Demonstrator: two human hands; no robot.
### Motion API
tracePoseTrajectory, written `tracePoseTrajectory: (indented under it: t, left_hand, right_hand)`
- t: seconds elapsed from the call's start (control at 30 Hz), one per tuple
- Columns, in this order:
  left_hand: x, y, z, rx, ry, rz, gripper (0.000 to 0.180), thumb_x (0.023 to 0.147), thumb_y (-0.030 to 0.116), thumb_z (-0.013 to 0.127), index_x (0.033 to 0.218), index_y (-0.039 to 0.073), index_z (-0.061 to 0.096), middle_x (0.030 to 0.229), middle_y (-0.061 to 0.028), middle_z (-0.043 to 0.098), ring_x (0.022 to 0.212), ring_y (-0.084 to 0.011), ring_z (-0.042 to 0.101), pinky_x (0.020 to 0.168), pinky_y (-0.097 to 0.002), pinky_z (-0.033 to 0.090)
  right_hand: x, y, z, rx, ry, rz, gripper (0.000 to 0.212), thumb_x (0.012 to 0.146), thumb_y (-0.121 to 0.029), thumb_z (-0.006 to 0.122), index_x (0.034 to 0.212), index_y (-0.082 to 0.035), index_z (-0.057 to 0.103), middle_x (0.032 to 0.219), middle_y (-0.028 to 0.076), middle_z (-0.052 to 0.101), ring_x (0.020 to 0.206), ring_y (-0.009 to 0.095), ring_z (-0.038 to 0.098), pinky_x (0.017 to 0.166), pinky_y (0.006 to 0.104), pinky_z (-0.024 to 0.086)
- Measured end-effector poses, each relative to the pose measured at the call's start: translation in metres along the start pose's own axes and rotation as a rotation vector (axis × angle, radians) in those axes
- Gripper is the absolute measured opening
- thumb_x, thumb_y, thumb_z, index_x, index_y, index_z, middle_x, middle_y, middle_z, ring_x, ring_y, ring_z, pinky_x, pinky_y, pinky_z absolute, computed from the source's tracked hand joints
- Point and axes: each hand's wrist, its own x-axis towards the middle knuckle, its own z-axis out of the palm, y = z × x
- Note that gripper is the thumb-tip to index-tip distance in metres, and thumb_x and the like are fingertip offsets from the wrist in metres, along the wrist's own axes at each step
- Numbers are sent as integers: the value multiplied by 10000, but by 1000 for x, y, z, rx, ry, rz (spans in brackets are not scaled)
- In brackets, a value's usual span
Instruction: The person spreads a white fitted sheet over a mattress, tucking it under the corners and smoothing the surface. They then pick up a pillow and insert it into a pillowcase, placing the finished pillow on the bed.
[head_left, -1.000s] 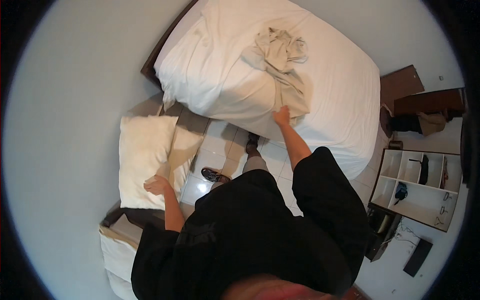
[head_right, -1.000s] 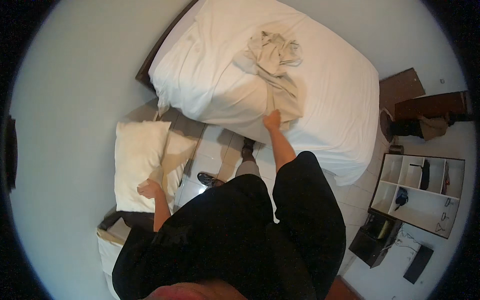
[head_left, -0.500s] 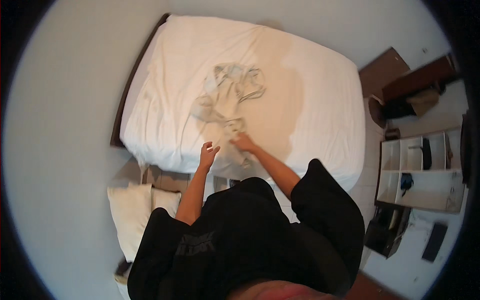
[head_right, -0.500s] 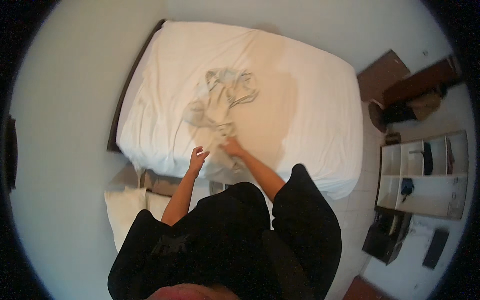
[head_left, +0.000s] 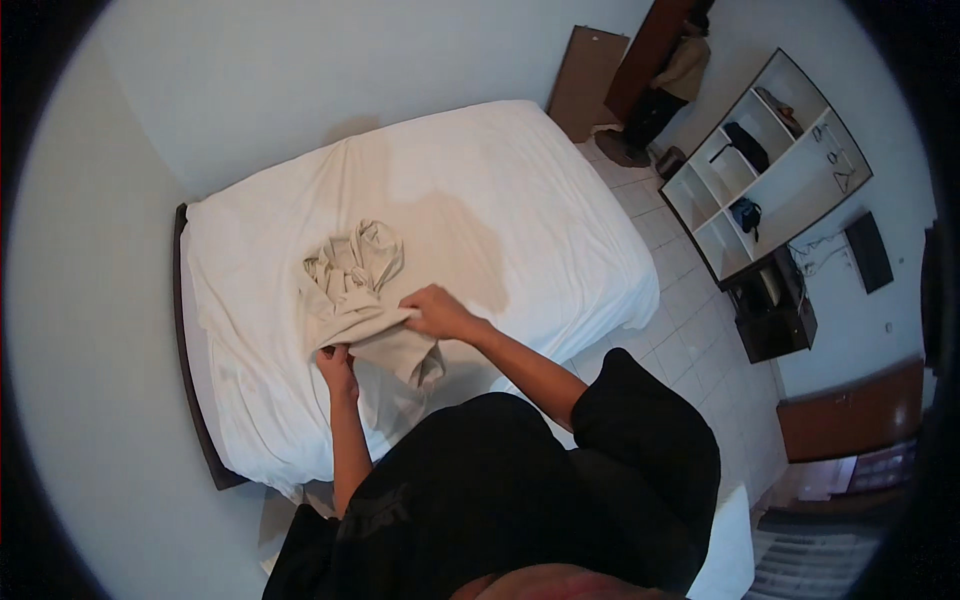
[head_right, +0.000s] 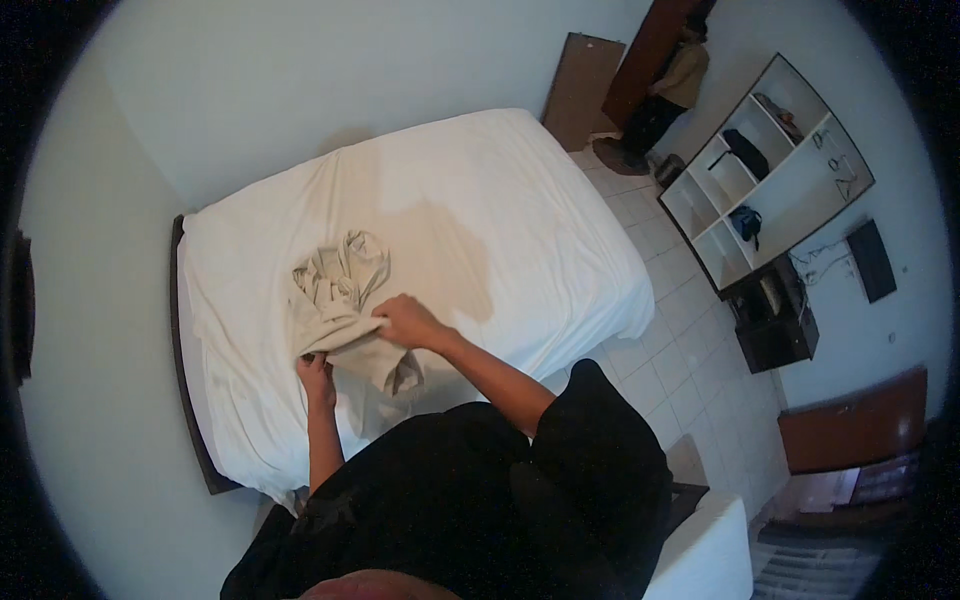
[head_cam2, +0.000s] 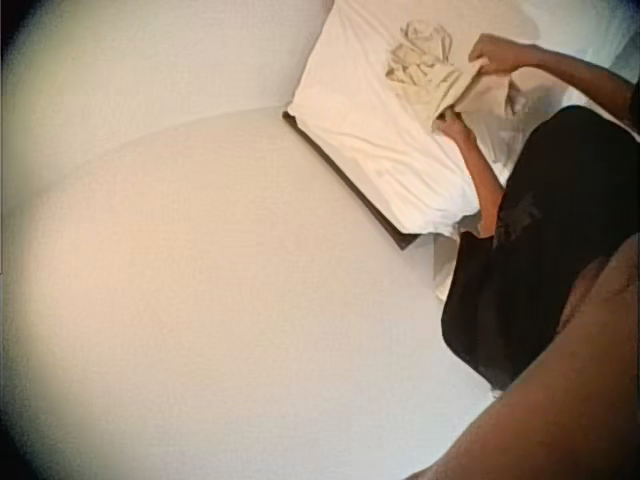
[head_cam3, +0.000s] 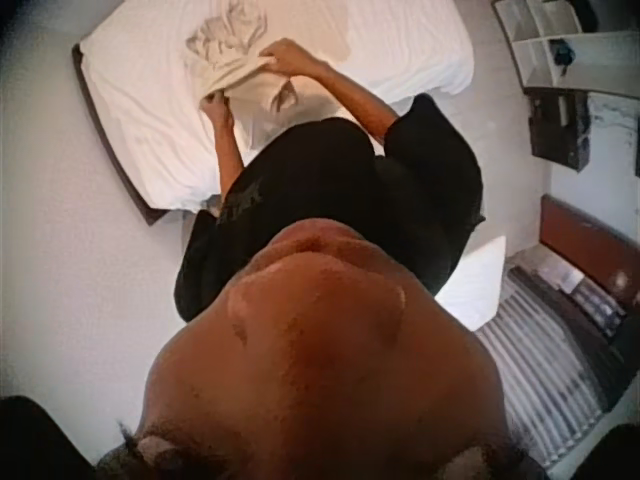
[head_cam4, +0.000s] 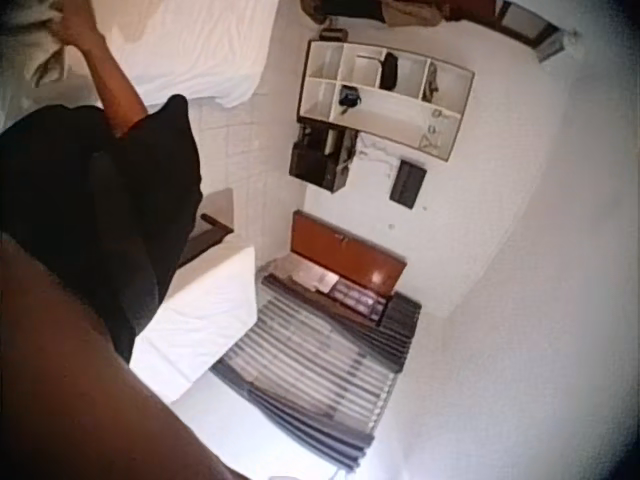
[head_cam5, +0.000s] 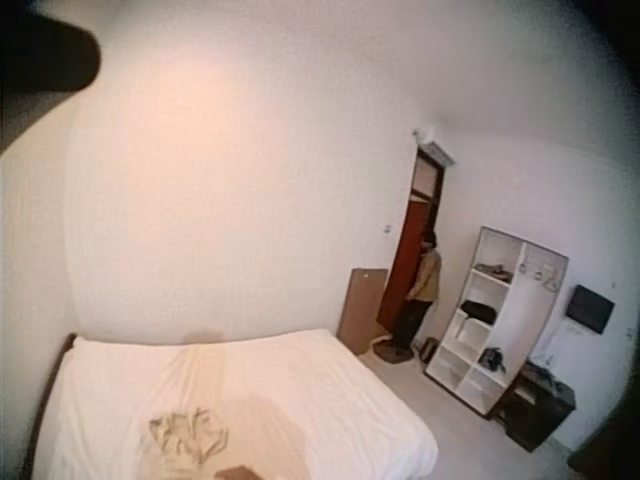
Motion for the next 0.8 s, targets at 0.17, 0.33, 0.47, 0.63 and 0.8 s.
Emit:
tracePoseTrajectory:
  t: [0.17, 0.33, 0.47, 0.63, 0.8]
  left_hand:
    - [-11, 113, 21, 505, -123, 396, 161, 879, 130, 778, 904, -6, 696, 693, 46, 579, 612, -59, 452, 566, -263, 356]
    - [13, 221, 10, 851, -111, 840, 215, 927, 167, 734, 892, -35, 668, 740, -84, 569, 702, -132, 499, 628, -335, 408]
    - [58, 265, -10, 706, -123, 1049, 317, 980, 273, 708, 979, -42, 671, 944, -111, 642, 896, -199, 584, 815, -345, 485]
    - [55, 267, -66, 640, -469, 552, 484, 942, 388, 738, 1211, -7, 664, 1140, -146, 708, 1054, -253, 669, 933, -350, 507]
    - [25, 229, -121, 1001, -519, 507, 675, 777, 416, 858, 1258, -8, 648, 1115, -182, 747, 1033, -323, 718, 913, -390, 541]
  right_hand:
    - [15, -36, -36, -4, 492, 42, 298, 882, -319, 752, 884, -22, 730, 796, 214, 683, 711, 415, 610, 674, 435, 503]
    - [65, -71, -32, 77, 676, 5, 432, 1003, -390, 680, 805, -7, 696, 623, 103, 625, 553, 216, 536, 550, 366, 423]
    - [125, -101, -39, 632, 414, 122, 444, 1019, -451, 657, 778, -81, 711, 648, 6, 644, 579, 111, 514, 580, 325, 455]
    - [151, -173, -53, 976, 95, 55, 408, 1009, -484, 660, 979, -80, 705, 884, 6, 710, 773, 93, 664, 738, 286, 549]
    - [152, -210, -47, 883, 69, -132, 386, 1033, -451, 634, 953, -79, 700, 869, 5, 713, 811, 89, 671, 812, 290, 537]
